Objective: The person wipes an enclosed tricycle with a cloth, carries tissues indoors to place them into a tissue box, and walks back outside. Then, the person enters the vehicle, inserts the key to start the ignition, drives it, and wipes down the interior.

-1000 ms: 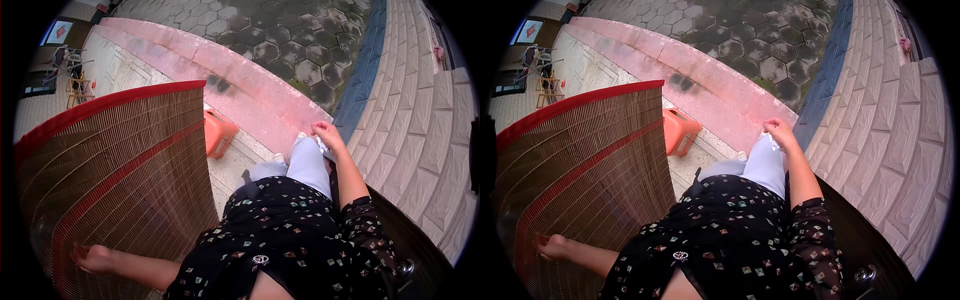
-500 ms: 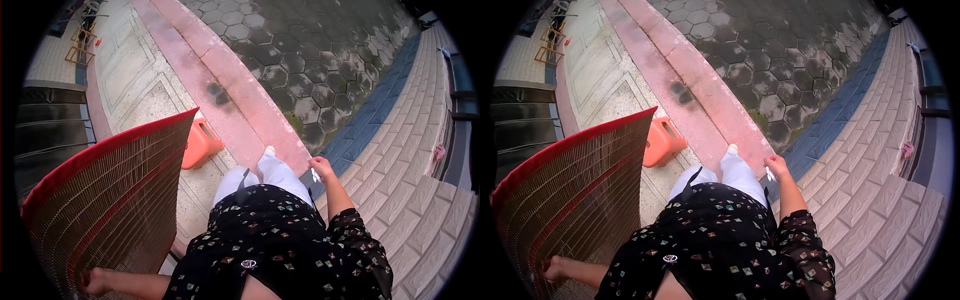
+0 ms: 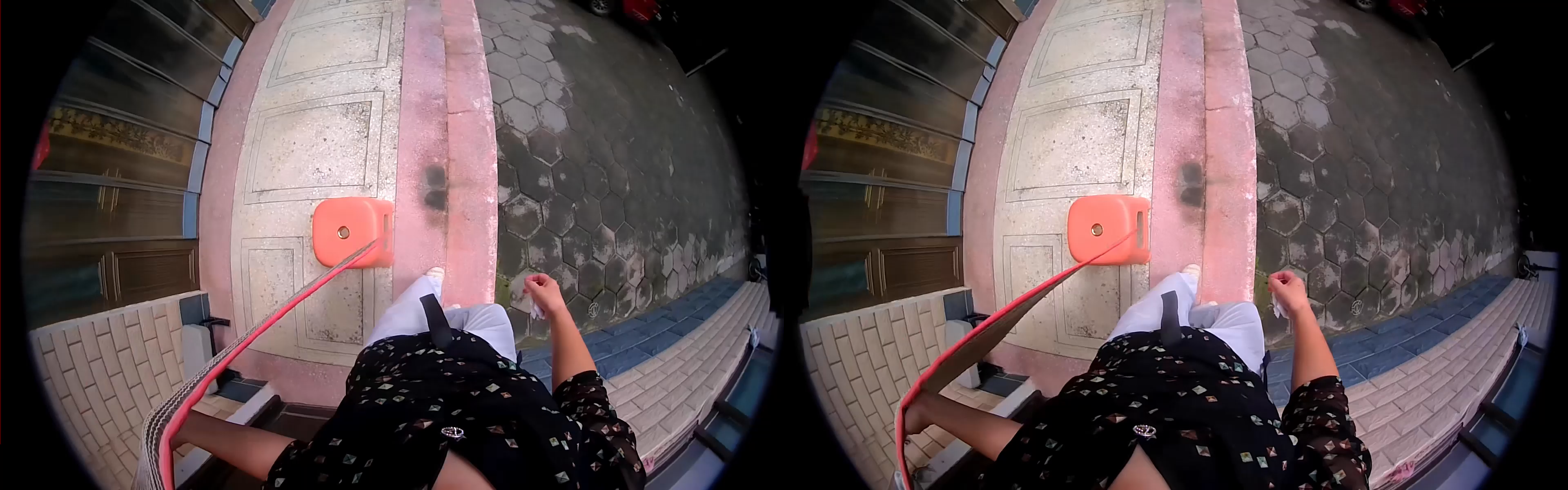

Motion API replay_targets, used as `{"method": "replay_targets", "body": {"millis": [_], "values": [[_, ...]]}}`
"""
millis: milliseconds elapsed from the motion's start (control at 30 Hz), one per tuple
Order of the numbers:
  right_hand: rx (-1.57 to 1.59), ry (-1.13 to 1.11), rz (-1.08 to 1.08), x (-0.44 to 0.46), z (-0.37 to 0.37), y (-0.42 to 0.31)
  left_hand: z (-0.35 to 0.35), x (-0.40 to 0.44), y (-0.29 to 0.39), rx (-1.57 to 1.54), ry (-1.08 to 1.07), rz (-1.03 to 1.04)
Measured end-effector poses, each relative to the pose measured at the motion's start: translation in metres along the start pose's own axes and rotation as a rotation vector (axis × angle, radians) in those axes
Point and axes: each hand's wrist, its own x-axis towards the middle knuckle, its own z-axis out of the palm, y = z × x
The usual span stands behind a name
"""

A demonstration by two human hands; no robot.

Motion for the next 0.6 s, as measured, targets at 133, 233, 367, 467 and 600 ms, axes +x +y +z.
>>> {"method": "replay_targets", "body": {"millis": [133,233,367,467,600], "values": [[-0.062,-0.175,-0.081,0.047,0.008,-0.031,-0.073,-0.026,0.019,0.060,0.082,-0.040],[-0.140,-0.308,-0.159,0.085,0.016,-0.052,-0.142,-0.060,0.027,0.115,0.143,-0.126],[-0.213,-0.425,-0.302,0.142,0.032,-0.063,-0.244,-0.127,0.041,0.133,0.202,-0.297],[-0.250,-0.466,-0.358,0.194,0.033,-0.034,-0.310,-0.173,0.056,0.120,0.191,-0.481],[-0.302,-0.477,-0.341,0.177,0.020,-0.019,-0.385,-0.211,0.086,0.074,0.182,-0.762]]}}
